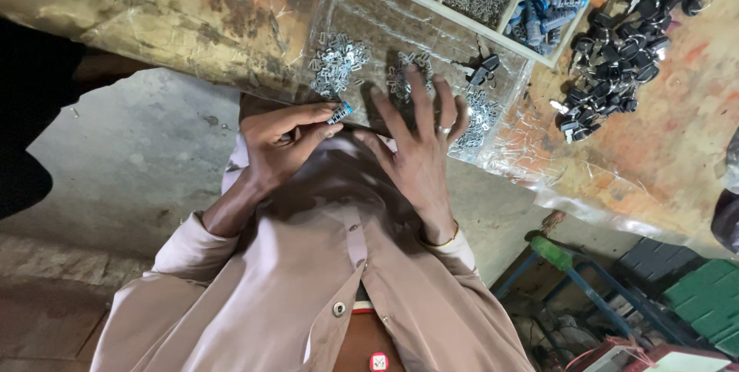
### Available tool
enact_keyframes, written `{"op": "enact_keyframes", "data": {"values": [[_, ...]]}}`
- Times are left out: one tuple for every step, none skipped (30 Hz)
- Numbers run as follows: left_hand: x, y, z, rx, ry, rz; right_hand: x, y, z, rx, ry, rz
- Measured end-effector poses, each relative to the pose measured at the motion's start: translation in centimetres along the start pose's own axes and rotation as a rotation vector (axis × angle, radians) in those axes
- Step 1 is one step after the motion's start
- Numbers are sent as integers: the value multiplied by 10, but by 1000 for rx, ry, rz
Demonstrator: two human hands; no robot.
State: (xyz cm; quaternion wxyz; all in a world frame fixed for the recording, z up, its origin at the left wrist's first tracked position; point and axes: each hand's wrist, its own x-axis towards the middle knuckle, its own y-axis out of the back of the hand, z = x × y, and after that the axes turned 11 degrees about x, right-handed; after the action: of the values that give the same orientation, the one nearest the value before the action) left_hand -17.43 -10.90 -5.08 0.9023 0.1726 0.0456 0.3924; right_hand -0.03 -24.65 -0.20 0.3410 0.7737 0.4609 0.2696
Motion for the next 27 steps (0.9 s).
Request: {"op": "enact_keyframes", "data": {"values": [[0, -2, 0, -4, 9, -10, -5, 1, 3, -21, 51, -1], [0, -3, -1, -8, 16, -19, -9, 3, 5, -9, 89, 17], [1, -5, -1, 19, 15, -32, -13, 5, 8, 3, 126, 35], [1, -8, -1, 46, 16, -45, -17, 6, 11, 14, 163, 53], [2, -11, 0, 72, 18, -59, -20, 8, 14, 124, 117, 59], [1, -14, 1, 57, -5, -69, -22, 8, 16, 235, 69, 66], [2, -18, 1, 42, -31, -78, -24, 8, 18, 346, 23, 74], [3, -22, 2, 28, -59, -85, -24, 7, 19, 387, 5, 152], [3, -26, 3, 9, -28, -104, -25, 6, 20, 428, -13, 228], [3, -29, 5, -10, 4, -123, -25, 4, 20, 469, -33, 304], [4, -32, 6, -27, 34, -142, -25, 3, 19, 510, -68, 317], [5, -35, 7, -32, 11, -147, -24, 1, 19, 552, -101, 330], [6, -36, 8, -38, -10, -152, -24, 0, 17, 594, -136, 341], [6, -38, 9, -43, -31, -157, -24, 0, 16, 614, -149, 317], [7, -38, 9, -35, -40, -158, -24, -1, 14, 635, -162, 292], [7, -39, 10, -26, -48, -158, -23, -1, 12, 655, -174, 266], [7, -39, 10, -17, -55, -158, -23, -2, 10, 642, -173, 260], [8, -39, 11, -18, -55, -160, -22, -2, 8, 629, -169, 254], [7, -39, 11, -18, -54, -161, -21, -3, 7, 617, -164, 248], [7, -39, 11, -19, -52, -162, -20, -5, 5, 624, -184, 260], [7, -38, 11, -3, -59, -170, -19, -6, 4, 631, -204, 273], [7, -37, 10, 13, -64, -178, -19, -7, 2, 638, -225, 285], [8, -37, 10, 28, -69, -187, -18, -8, 1, 562, -204, 276], [8, -36, 9, 73, -122, -182, -19, -8, 1, 486, -182, 269], [9, -36, 9, 117, -175, -178, -19, -7, 2, 410, -159, 262], [9, -35, 9, 163, -227, -172, -20, -4, 3, 381, -153, 215], [10, -33, 8, 182, -272, -175, -23, 0, 6, 351, -147, 168]]}}
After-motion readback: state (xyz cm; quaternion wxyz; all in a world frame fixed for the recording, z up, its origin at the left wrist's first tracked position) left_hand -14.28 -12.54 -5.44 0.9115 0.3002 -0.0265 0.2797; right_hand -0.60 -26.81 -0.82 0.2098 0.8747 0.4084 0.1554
